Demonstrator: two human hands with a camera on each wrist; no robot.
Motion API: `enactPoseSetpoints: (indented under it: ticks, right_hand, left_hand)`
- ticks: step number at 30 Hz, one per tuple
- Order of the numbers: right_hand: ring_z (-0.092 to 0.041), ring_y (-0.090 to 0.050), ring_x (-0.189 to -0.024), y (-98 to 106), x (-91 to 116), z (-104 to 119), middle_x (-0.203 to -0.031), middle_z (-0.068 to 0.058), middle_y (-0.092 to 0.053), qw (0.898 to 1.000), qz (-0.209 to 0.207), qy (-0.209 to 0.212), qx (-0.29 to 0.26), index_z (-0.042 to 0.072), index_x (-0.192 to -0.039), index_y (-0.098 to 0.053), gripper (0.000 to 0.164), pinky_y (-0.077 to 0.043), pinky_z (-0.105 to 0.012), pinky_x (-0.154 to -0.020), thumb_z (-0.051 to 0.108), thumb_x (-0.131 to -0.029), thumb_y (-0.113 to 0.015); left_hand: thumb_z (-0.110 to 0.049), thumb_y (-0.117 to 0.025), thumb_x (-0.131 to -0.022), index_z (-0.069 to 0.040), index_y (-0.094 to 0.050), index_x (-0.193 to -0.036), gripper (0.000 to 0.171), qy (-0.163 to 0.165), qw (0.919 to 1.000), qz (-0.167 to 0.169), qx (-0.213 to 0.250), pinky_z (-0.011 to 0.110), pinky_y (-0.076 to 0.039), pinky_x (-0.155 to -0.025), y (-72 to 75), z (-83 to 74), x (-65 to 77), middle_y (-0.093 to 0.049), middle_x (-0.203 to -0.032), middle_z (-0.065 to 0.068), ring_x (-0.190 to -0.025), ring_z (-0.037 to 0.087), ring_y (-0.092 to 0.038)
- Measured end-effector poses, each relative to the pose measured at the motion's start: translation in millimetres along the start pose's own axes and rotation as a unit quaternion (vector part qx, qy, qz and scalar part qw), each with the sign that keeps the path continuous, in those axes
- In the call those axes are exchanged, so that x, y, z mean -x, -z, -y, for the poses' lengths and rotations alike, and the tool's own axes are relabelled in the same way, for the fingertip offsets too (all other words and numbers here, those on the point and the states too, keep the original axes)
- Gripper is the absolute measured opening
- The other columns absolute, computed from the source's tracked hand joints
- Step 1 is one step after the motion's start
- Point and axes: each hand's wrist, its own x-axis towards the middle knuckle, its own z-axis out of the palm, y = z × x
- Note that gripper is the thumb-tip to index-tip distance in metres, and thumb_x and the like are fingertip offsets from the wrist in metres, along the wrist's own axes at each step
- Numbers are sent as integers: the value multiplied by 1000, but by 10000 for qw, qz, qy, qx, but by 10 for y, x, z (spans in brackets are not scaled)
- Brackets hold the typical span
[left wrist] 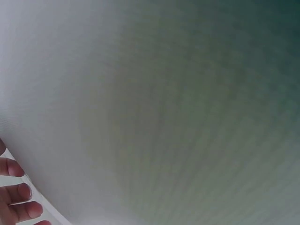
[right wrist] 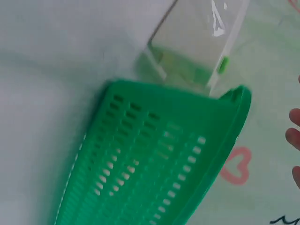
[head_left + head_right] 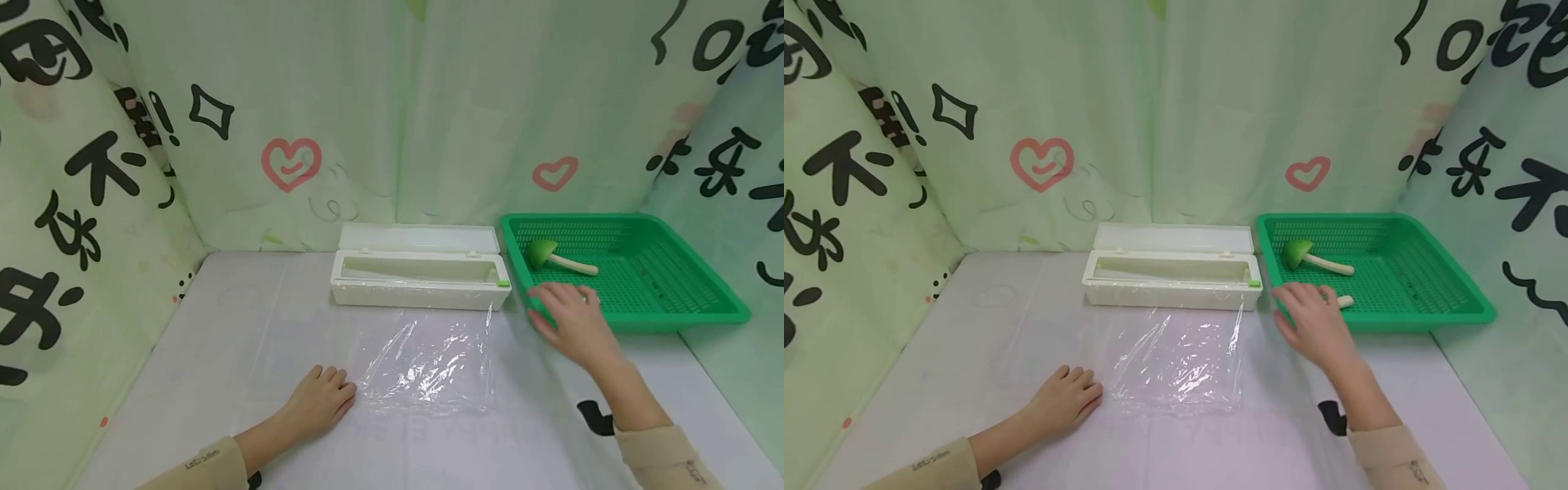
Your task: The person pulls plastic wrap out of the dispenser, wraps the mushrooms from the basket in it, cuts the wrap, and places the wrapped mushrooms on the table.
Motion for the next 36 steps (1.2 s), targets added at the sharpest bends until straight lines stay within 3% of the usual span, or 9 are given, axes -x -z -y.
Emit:
enactPoseSetpoints:
  ticks: [3,8,12,17,22,29,36]
  right_hand:
    - [-38,-46,-103,44,-97,-337,-112,-15,-52,9986,350,-389,123,8,-111,-52,41,-26,-60,-83,10,-75,-70]
    - [-40,-40,-107,33,-166,-762,-122,-17,-44,9879,1395,-647,205,8,-121,-46,45,-23,-62,-85,16,-81,-66]
    - [-41,-35,-114,-10,-211,-939,-129,-18,-40,9724,2225,-647,268,11,-126,-44,52,-22,-61,-87,21,-81,-66]
    - [-44,-32,-120,-61,-307,-987,-137,-23,-35,9492,3072,-620,294,14,-129,-44,58,-21,-61,-89,28,-78,-68]
    - [-47,-33,-120,-79,-420,-948,-135,-28,-37,9352,3477,-606,295,18,-121,-53,46,-23,-61,-87,18,-76,-65]
    - [-49,-36,-118,-122,-469,-935,-126,-22,-48,9135,4015,-337,568,17,-119,-55,44,-30,-56,-80,5,-78,-62]
    - [-45,-43,-112,-160,-445,-958,-122,-17,-52,9120,4029,-160,750,18,-117,-57,42,-32,-59,-82,6,-78,-65]
  left_hand:
    - [-34,-55,-88,-19,-56,-87,15,-4,10000,-26,-2,30,-36,-66,-2,2,3,-49,-80,-3,-74,14,-47]
    - [-34,-56,-87,-19,-57,-87,15,-61,9998,-163,18,30,-37,-66,-14,5,5,-51,-81,-2,-74,15,-48]
    - [-33,-57,-87,-19,-57,-87,15,-82,9997,-216,63,30,-37,-66,-16,2,10,-51,-81,-3,-74,14,-48]
    - [-33,-57,-87,-19,-57,-87,14,-67,9998,-171,91,30,-36,-66,-1,1,15,-50,-81,-3,-73,14,-47]
    - [-33,-56,-87,-19,-57,-87,14,-73,9998,-130,93,30,-37,-66,8,11,4,-51,-82,-3,-74,14,-47]
    - [-33,-56,-87,-19,-57,-87,14,-64,9999,-114,78,30,-36,-66,14,18,-1,-51,-82,-3,-74,14,-47]
    - [-34,-56,-88,-19,-57,-87,15,-40,9999,-57,72,29,-36,-66,-8,12,-1,-51,-82,-3,-74,14,-47]
